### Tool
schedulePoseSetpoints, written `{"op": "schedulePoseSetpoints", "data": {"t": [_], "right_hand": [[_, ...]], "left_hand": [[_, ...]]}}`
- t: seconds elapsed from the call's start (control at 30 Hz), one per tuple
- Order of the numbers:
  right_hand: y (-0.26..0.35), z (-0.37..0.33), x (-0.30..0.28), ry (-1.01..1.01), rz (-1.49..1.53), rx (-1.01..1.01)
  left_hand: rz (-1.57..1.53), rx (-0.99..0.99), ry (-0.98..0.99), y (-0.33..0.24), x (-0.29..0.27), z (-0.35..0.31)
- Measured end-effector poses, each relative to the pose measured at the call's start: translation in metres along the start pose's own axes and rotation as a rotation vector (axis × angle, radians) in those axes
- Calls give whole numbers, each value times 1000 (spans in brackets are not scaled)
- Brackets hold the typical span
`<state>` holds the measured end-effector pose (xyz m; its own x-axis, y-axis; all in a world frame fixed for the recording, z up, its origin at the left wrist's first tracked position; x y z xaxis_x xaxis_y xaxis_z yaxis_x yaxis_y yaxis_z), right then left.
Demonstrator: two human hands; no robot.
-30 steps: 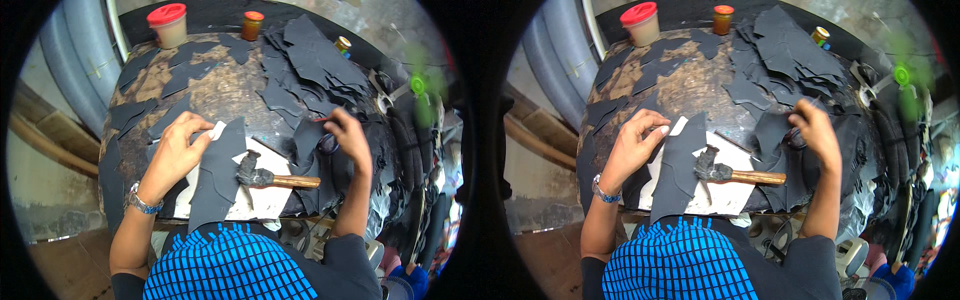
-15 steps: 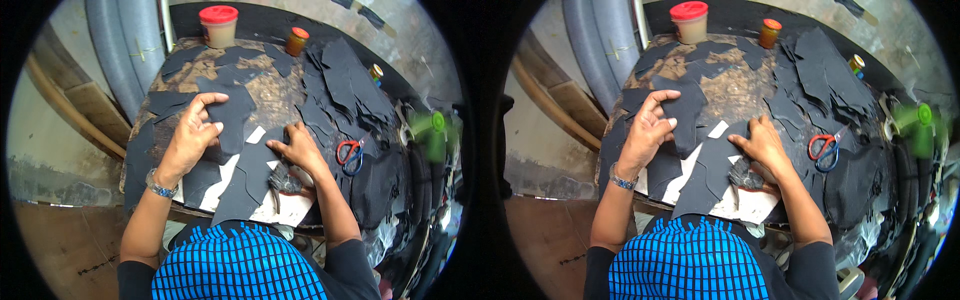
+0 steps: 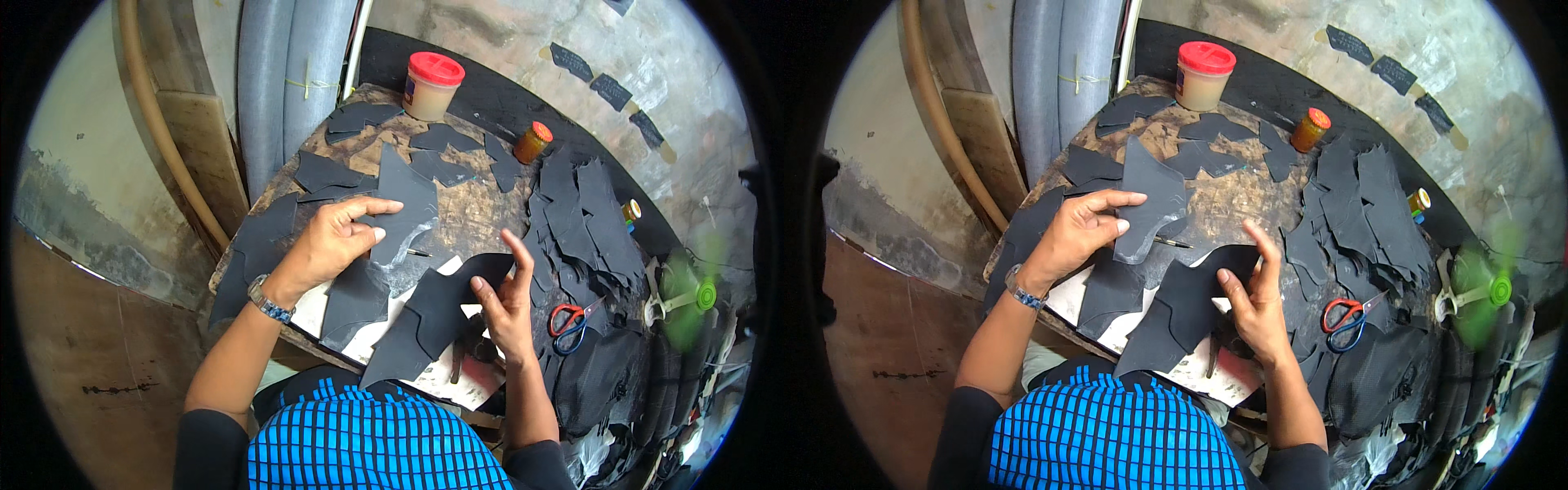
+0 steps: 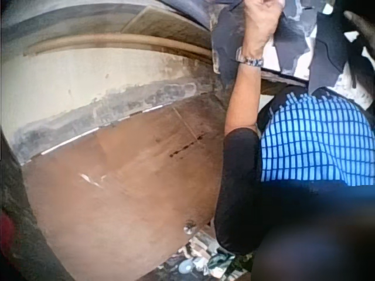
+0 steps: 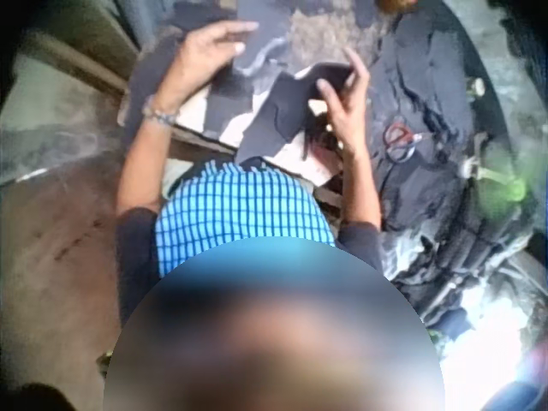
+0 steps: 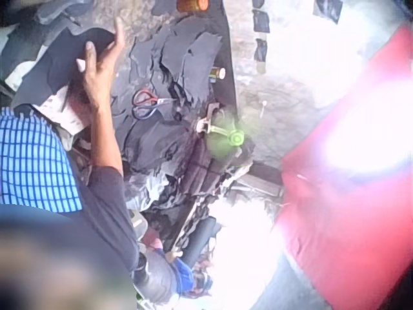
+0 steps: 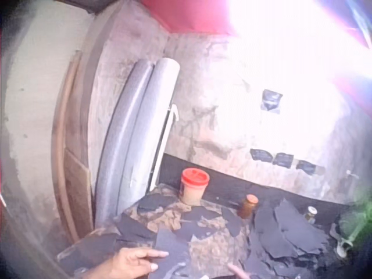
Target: The person repeatedly picks up two black rubber pieces, aligns them, and taps them together with a hammer on a white board. The person then places the assembled pieces on the table and repeats the process with additional pairs.
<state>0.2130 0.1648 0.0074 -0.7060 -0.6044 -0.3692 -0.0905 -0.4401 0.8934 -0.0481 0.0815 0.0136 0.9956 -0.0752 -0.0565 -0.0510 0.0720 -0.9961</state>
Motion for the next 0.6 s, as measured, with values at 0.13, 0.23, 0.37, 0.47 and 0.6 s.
{"op": "schedulePoseSetpoints", "data": {"t": [0.13,0.23,0.37,0.47,0.6], "right_hand": [[12,0,7,36,179,-238],[23,5,6,122,0,-272],[34,15,11,205,-124,-241],[36,20,17,236,-69,-202],[39,24,22,254,-95,-206]], "left_hand": [[-92,75,10,-10,5,-2],[-105,72,-15,-14,9,0],[-249,59,60,-18,14,0],[-256,84,67,-24,17,-2],[-177,64,61,-32,17,-5]]}}
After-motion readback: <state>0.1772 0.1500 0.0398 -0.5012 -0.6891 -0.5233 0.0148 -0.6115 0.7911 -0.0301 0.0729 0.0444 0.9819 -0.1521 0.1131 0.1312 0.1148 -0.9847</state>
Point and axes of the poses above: each hand's wrist, its own z-axis towards the middle knuckle, its own x-axis out of the palm, y = z × x, the point moved 1 cm from there along z, towards the middle knuckle, and after that the axes turned 12 degrees about y, right-handed, at the moved point
